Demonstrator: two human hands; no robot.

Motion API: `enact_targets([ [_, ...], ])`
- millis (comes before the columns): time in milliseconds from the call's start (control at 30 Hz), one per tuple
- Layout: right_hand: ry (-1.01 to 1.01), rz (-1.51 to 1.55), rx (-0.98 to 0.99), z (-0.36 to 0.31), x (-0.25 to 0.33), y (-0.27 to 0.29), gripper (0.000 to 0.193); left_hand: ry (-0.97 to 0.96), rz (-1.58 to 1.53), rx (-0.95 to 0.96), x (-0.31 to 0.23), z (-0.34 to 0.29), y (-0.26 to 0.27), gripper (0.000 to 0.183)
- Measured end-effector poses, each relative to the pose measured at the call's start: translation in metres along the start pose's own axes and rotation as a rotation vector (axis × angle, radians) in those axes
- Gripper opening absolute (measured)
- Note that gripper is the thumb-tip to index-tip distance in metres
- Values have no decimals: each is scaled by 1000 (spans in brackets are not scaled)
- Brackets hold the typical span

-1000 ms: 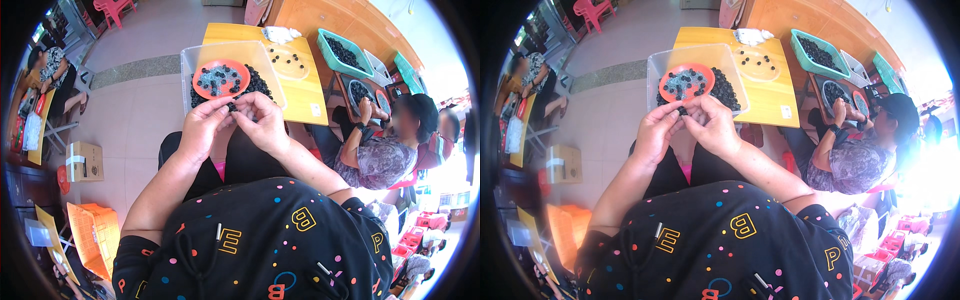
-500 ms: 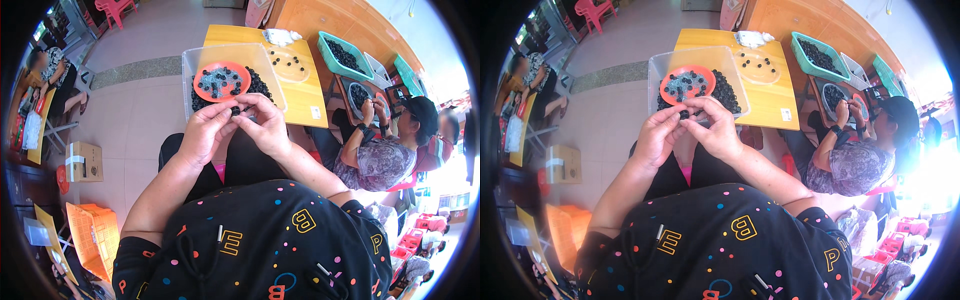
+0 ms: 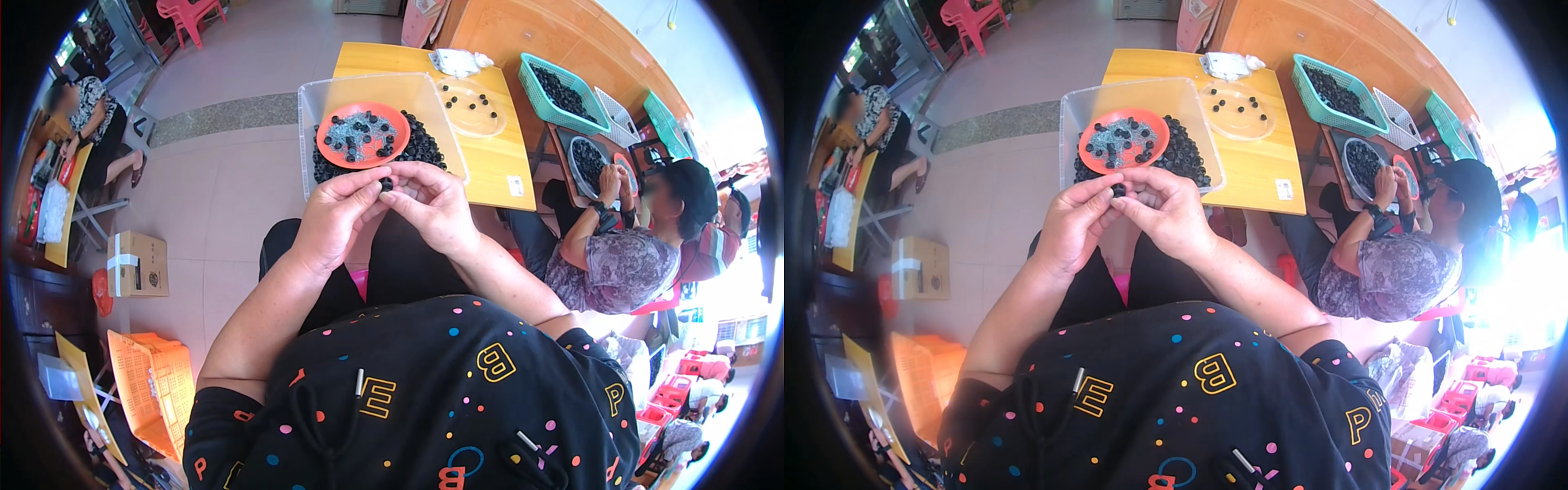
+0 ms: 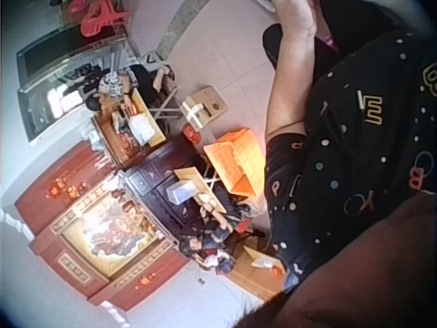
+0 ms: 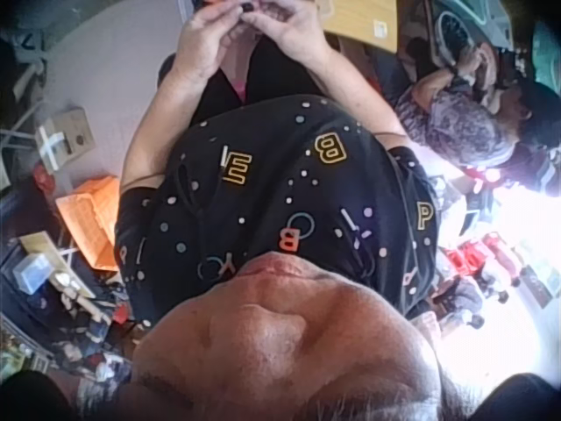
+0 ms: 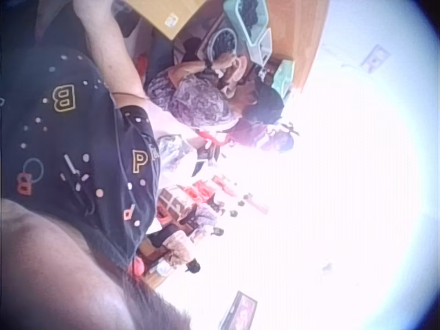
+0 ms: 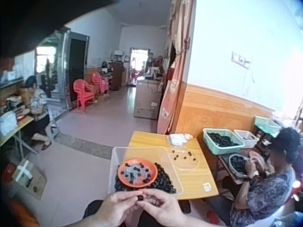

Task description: The person places a tray of metal pins into a bin of plastic caps, then repeatedly takes caps and pins, assembling them together by inserting the pins into the caps by hand.

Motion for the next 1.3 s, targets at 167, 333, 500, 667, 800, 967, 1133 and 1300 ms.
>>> enact_targets([
  [167,-16,31,8,1,2,3,31,-1,19,4,0,3,-2,24],
  [333,-46,-19,15,0,3,3,31,2,58,1,-2,3,-5,24],
  [500,41,60,-31,-2,7,-5,31,-38,71,7,-3,3,-9,24],
  [667,104,-4,-72,-4,4,-4,27,-59,97,-11,-1,3,-15,25],
  [800,77,-89,-49,-1,8,-1,22,-84,134,-71,4,4,-19,25],
  [967,36,-119,-52,-1,-9,13,22,-72,163,-114,10,6,-25,29],
  [1133,-1,-388,-77,2,-7,23,23,-78,127,-122,22,10,-29,38],
  [1300,-71,-170,-5,7,-16,35,19,-97,222,-135,25,19,-31,45],
])
Point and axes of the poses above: each hand's wrist, its own z-axis towards the middle knuckle, its own y-axis out of the back of the hand, x = y × z, the point moved 3 cm from there along z, towards the middle knuckle, and after that the axes turned 10 degrees about x, right-handed, at the moved point
